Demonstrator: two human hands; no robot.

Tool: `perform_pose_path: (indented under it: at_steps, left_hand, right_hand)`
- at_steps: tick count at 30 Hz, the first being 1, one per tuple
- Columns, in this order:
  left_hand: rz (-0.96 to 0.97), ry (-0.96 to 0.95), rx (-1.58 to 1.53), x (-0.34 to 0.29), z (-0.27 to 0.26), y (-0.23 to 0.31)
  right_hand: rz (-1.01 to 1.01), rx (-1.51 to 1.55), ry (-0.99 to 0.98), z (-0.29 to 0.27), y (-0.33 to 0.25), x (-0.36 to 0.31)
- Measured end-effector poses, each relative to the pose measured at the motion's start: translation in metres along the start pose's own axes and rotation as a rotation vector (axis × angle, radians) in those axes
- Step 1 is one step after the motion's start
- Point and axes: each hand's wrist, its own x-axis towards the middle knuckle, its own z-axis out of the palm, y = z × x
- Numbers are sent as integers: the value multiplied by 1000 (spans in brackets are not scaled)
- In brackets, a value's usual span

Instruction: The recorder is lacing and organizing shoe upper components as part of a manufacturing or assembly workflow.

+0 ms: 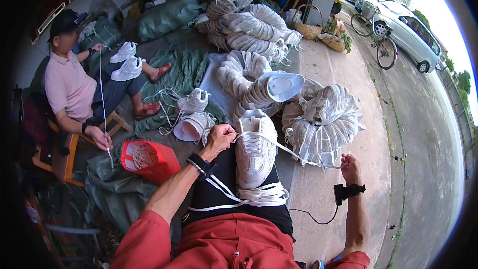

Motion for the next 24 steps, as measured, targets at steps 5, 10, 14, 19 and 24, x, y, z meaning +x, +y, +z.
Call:
perform_pose_path:
  at_steps: [5, 10, 14, 19, 24]
  left_hand:
    - [206, 113, 332, -7, 3, 34]
    - [392, 102, 511, -5, 6, 43]
    - [242, 31, 382, -1, -2, 32]
    - [152, -42, 73, 6, -3, -1]
    - [69, -111, -56, 6, -6, 1]
  right_hand:
    - [-90, -460, -191, 153, 24, -44]
    - [-133, -587, -491, 247, 56, -59]
    - [-87, -665, -598, 276, 69, -60]
    - [-68, -807, -600, 284, 72, -61]
    - [-75, -801, -513, 290, 77, -59]
